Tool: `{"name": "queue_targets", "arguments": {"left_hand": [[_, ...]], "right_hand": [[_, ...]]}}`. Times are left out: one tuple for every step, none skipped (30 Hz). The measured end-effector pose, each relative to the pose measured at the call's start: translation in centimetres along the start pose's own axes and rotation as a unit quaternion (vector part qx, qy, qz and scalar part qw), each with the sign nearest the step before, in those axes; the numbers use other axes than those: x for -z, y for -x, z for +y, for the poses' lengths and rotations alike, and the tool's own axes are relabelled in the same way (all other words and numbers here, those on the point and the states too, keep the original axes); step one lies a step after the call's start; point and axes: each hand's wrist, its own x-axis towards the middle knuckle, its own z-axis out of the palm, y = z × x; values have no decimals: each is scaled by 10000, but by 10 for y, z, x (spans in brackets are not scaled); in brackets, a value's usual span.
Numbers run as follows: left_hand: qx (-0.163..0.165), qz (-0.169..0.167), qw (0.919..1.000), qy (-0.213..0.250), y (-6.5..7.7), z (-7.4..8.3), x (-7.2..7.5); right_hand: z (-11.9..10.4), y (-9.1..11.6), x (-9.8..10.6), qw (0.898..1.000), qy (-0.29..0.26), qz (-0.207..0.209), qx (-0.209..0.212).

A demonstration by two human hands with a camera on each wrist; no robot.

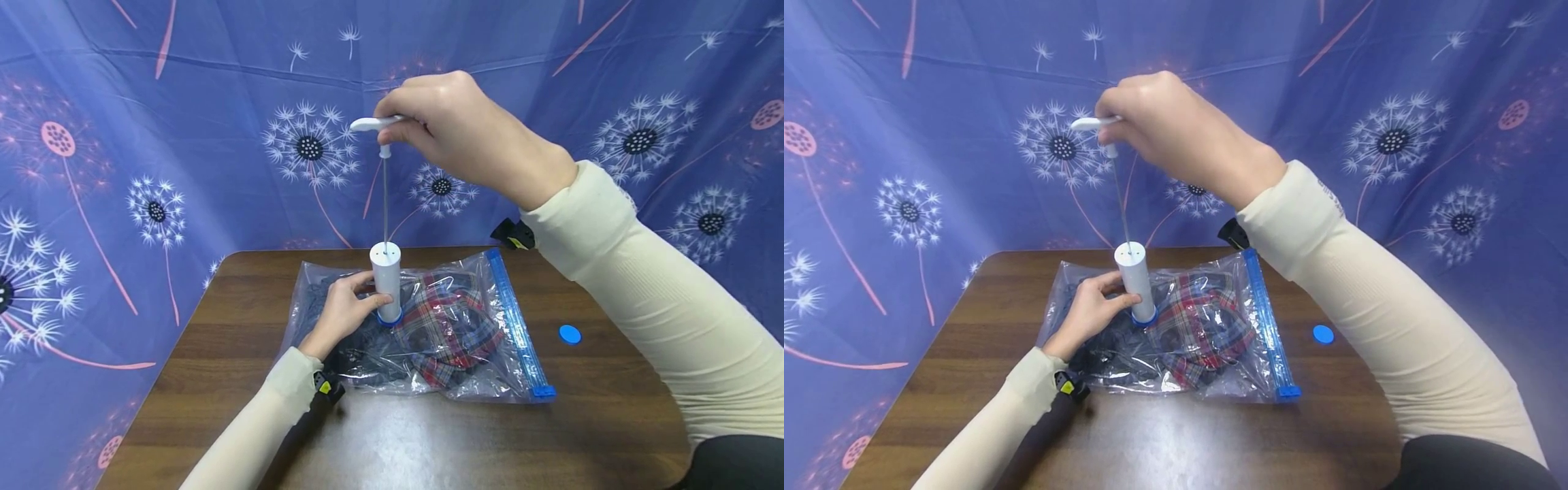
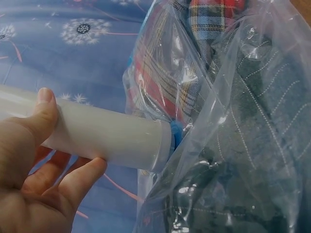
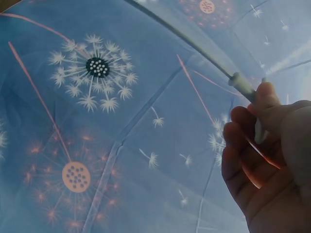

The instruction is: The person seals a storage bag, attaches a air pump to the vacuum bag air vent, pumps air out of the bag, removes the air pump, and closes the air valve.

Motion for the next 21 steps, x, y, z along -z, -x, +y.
{"name": "queue_targets", "arguments": {"left_hand": [[-12,-12,10000,11,0,0,0],[-13,-19,10000,23,0,-1,0],[-13,-16,10000,31,0,-2,0],[-12,-14,10000,45,0,-2,0],[-10,-17,10000,50,0,-3,0],[-3,-20,10000,53,0,-3,0],[3,-20,10000,57,0,-3,0],[13,-18,10000,56,0,-3,1],[11,-17,10000,54,0,-2,1],[9,-22,10000,54,0,-2,1],[4,-28,10000,53,0,-2,1],[-2,-29,10000,61,0,-2,1],[-8,-31,10000,67,0,-2,2],[-11,-28,10000,66,0,-2,2],[-10,-26,10000,64,0,-2,2],[-13,-33,10000,67,1,-3,2],[-12,-46,10000,70,1,-3,3],[-17,-58,10000,78,1,-3,3],[-20,-71,9999,78,1,-3,3],[-22,-83,9999,75,1,-2,3],[-28,-96,9999,72,1,-2,3]], "right_hand": [[0,0,-2,10000,-21,30,23],[0,0,-3,10000,-26,32,56],[0,1,-5,9999,-34,24,92],[0,1,-6,9999,-59,-11,87],[0,1,-8,9999,-100,-72,48],[0,2,-11,9998,-142,-152,7],[0,3,-12,9996,-169,-230,-2],[0,4,-14,9993,-183,-326,-41],[0,5,-17,9989,-256,-389,-88],[0,6,-20,9983,-335,-457,-158],[0,8,-23,9976,-387,-543,-204],[0,9,-26,9966,-465,-627,-249],[0,11,-31,9955,-526,-727,-294],[0,12,-36,9940,-576,-857,-349],[0,14,-42,9921,-633,-1010,-399],[-1,16,-48,9896,-652,-1194,-458],[-1,19,-54,9871,-664,-1369,-506],[-2,21,-59,9845,-698,-1513,-542],[-2,25,-65,9824,-693,-1645,-557],[-3,28,-70,9802,-697,-1763,-570],[-3,31,-74,9783,-706,-1860,-586]]}}
